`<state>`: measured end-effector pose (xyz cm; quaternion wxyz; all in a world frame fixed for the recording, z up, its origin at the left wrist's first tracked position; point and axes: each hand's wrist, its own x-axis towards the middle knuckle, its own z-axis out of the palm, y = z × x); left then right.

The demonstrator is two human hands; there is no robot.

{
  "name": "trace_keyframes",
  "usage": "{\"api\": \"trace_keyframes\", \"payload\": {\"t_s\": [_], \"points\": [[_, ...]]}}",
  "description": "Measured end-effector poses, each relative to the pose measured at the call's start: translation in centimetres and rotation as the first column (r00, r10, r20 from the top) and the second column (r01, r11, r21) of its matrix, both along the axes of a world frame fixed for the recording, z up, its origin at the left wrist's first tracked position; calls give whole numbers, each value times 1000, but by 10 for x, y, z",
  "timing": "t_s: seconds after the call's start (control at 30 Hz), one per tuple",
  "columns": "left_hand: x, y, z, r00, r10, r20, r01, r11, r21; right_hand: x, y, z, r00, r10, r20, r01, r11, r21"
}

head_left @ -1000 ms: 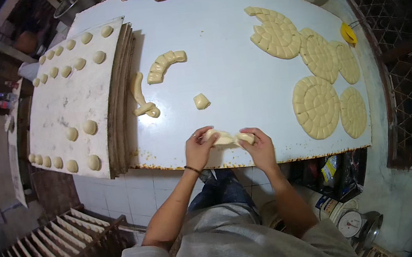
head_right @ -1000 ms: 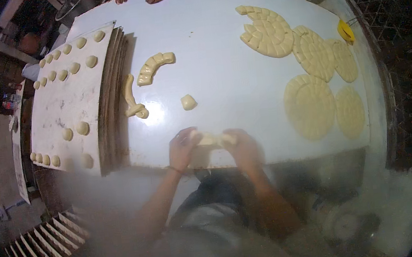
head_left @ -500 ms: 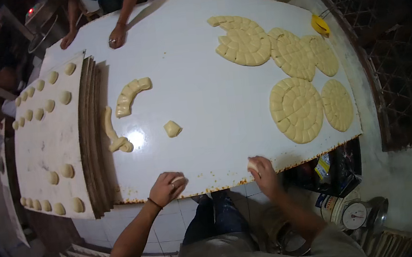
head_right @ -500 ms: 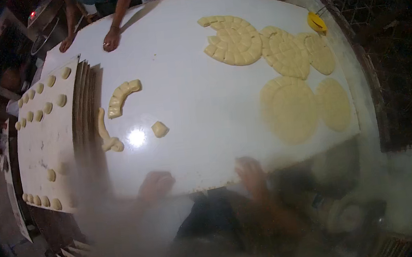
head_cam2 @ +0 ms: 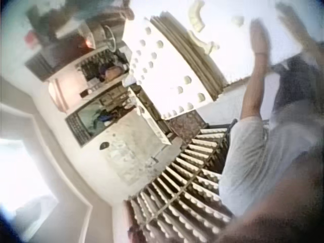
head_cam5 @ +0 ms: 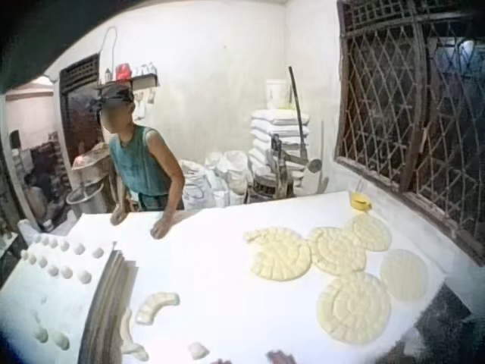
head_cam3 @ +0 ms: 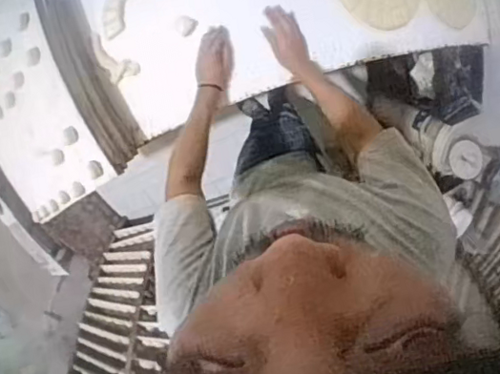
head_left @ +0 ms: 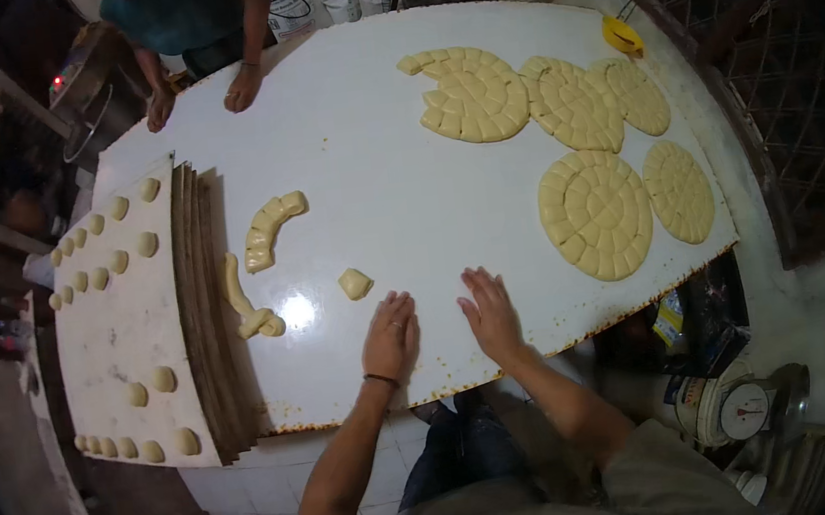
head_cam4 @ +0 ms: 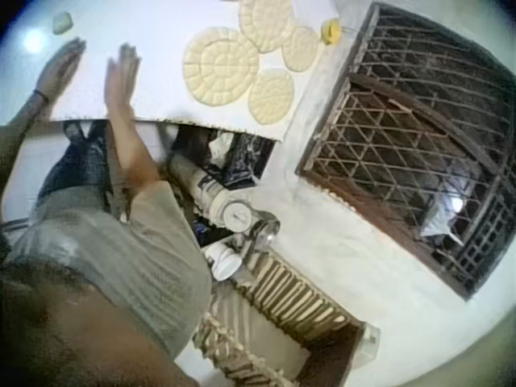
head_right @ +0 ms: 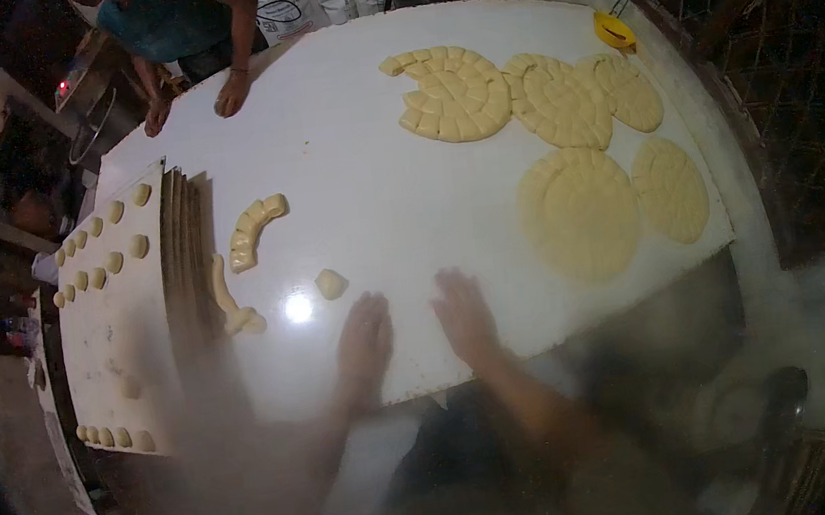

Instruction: The person places small dough portions on a large floured board, works at a bakery table to form decorative bread shapes alongside another worker, and stacks the loaded boards onto a storage rack.

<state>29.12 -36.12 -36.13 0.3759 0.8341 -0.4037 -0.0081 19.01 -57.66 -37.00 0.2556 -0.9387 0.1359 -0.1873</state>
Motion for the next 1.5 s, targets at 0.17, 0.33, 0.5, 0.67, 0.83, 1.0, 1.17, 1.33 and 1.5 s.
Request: {"api": "trace_keyframes", "payload": {"t_s": [0.17,0.33,0.5,0.67,0.83,1.0,1.17,1.33,1.5], "points": [[-9,101,-8,949,-309,-64,308,951,-34,-102,-30,-15,961,194,-199,-191,981,35],[-4,4,21,997,70,-38,-70,998,-5,-6,-2,1,999,35,-6,-34,998,56],[-17,129,-37,961,-218,-168,226,974,29,-96,-21,-11,958,197,-206,-176,977,117],[1,28,24,993,83,-78,-79,996,47,3,4,3,999,22,-24,-21,999,25],[-19,114,-33,969,-238,-60,243,966,89,-104,-33,-30,976,211,-63,-202,972,120],[8,22,17,996,92,-1,-92,995,-45,-7,-8,5,998,48,35,-50,997,59],[-30,109,-43,971,-240,23,240,971,-1,-103,-42,-29,955,295,-43,-286,948,142],[4,46,-17,973,232,20,-230,971,-62,-8,-19,2,992,118,53,-121,991,54],[-45,92,-27,996,-11,90,13,1000,-21,-86,-38,-24,963,256,-90,-220,930,293]]}}
